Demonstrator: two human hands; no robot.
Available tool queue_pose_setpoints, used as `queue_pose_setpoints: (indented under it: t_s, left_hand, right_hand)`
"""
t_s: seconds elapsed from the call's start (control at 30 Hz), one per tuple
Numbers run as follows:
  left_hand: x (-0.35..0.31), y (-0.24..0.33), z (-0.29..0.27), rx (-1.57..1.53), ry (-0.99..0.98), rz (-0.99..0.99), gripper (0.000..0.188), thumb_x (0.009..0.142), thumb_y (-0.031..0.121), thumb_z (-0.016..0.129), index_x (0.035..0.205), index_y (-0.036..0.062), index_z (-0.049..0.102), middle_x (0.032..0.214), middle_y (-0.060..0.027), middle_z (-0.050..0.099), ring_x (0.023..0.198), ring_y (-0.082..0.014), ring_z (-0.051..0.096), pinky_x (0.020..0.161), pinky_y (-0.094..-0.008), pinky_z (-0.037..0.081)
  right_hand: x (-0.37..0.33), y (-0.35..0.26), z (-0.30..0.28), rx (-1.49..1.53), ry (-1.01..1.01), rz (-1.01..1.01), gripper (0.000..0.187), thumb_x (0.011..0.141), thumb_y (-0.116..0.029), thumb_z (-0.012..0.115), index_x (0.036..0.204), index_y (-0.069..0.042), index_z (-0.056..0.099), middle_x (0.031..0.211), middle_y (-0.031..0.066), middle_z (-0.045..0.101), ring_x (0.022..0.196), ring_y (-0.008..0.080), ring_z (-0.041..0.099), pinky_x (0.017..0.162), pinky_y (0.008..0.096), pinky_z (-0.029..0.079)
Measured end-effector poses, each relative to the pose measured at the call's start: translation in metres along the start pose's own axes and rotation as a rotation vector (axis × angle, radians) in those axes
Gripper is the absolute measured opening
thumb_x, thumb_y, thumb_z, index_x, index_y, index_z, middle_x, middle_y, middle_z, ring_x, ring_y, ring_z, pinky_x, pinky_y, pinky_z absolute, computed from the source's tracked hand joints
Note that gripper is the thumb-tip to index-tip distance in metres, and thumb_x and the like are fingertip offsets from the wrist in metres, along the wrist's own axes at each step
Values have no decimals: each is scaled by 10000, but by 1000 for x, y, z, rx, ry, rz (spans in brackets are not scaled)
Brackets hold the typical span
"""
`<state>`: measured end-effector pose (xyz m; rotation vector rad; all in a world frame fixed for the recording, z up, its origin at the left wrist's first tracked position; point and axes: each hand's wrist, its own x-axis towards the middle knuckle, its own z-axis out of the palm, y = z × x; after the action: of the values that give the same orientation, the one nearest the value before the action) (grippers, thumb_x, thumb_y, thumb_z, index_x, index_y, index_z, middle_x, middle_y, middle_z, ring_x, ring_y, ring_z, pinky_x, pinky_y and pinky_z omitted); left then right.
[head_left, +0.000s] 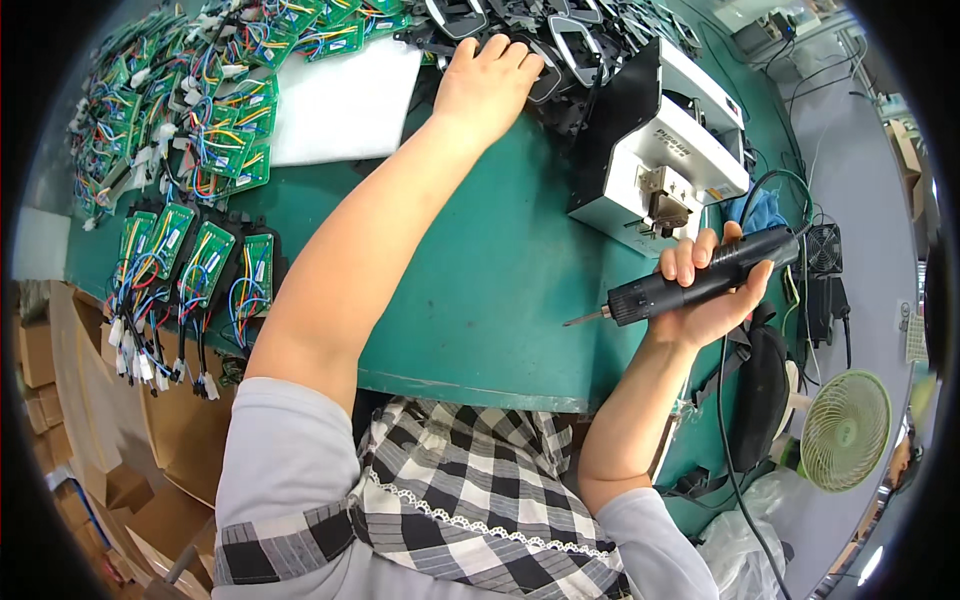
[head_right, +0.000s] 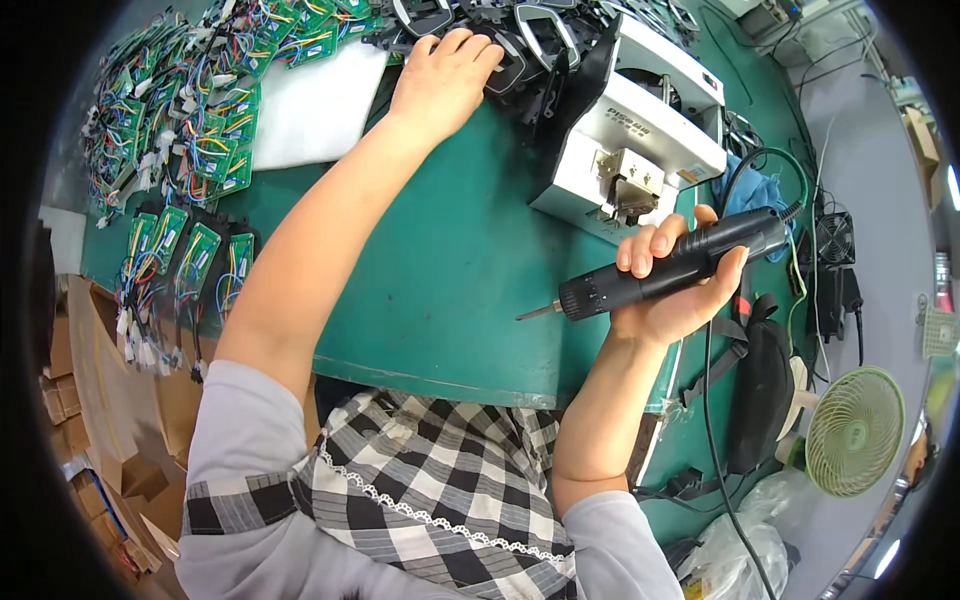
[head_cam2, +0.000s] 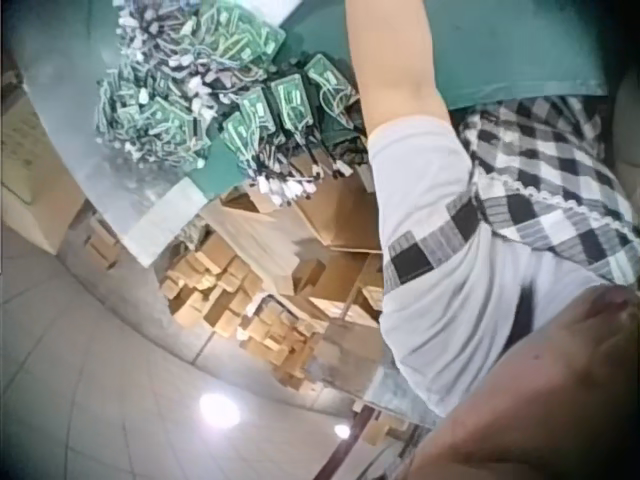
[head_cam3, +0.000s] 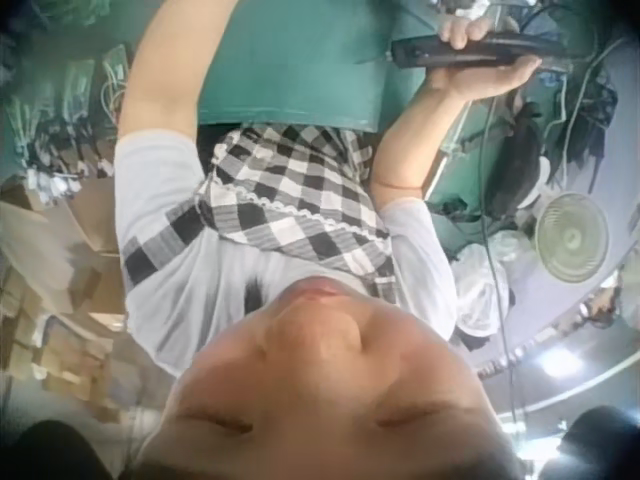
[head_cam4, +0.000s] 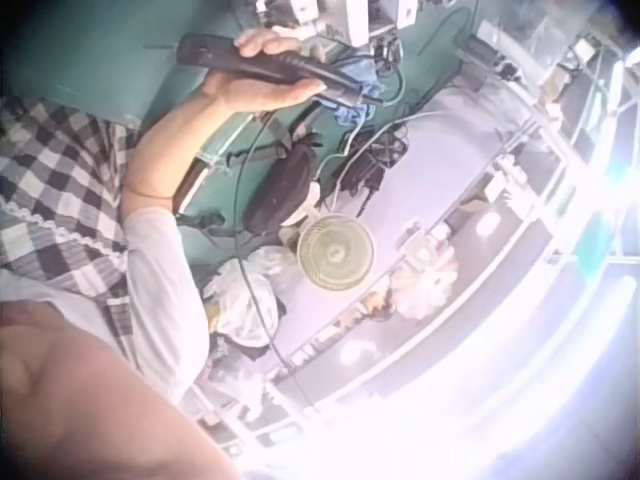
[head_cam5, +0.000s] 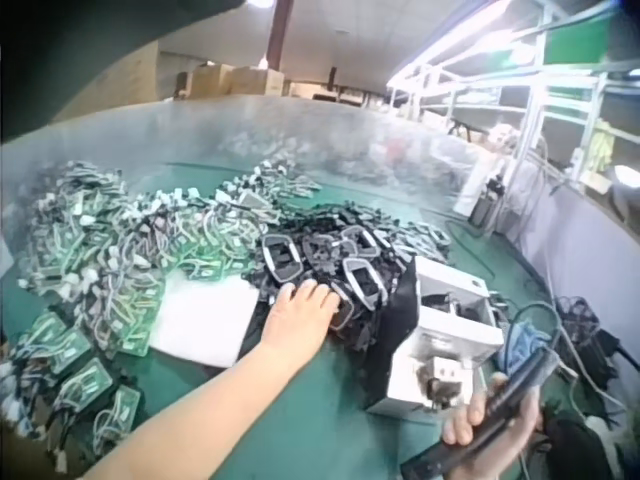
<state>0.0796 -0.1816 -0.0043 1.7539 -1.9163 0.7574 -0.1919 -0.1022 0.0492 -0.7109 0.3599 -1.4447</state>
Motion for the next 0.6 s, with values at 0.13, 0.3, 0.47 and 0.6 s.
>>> queue_pose_setpoints:
  t_s: [0.13, 0.3, 0.47, 0.6]
  left_hand:
    - [-7, 0, -18, -77, -119, 174, 198, 721, 124, 633, 905, 104, 564, 815, -13, 556, 806, -164, 608, 674, -337, 452]
    - [-50, 20, -68, -290, -260, 264, 219, 755, 174, 657, 940, 91, 574, 838, -19, 550, 841, -189, 573, 715, -343, 447]
    - [-34, -23, -108, -629, -448, 112, 390, 772, 200, 682, 1131, 76, 600, 1026, -104, 615, 930, -279, 601, 805, -392, 471]
    - [-7, -122, -99, -106, -340, 25, 499, 727, 138, 699, 1211, 106, 582, 1169, -95, 608, 1079, -302, 576, 893, -395, 480]
  right_hand:
    - [-2, -3, 4, -16, 7, -12, 537, 957, -534, 397, 1193, -73, 541, 688, 93, 504, 495, 189, 458, 489, 327, 381]
    - [-5, -4, 3, -41, 20, -21, 524, 964, -518, 391, 1201, -69, 522, 691, 97, 501, 500, 187, 471, 488, 334, 396]
    - [-4, -2, 1, -95, 50, -28, 505, 964, -510, 395, 1179, -69, 517, 686, 96, 494, 496, 184, 476, 483, 337, 406]
    - [-3, -7, 0, -63, 68, -27, 505, 949, -515, 433, 1182, -74, 512, 685, 89, 487, 492, 180, 463, 482, 330, 397]
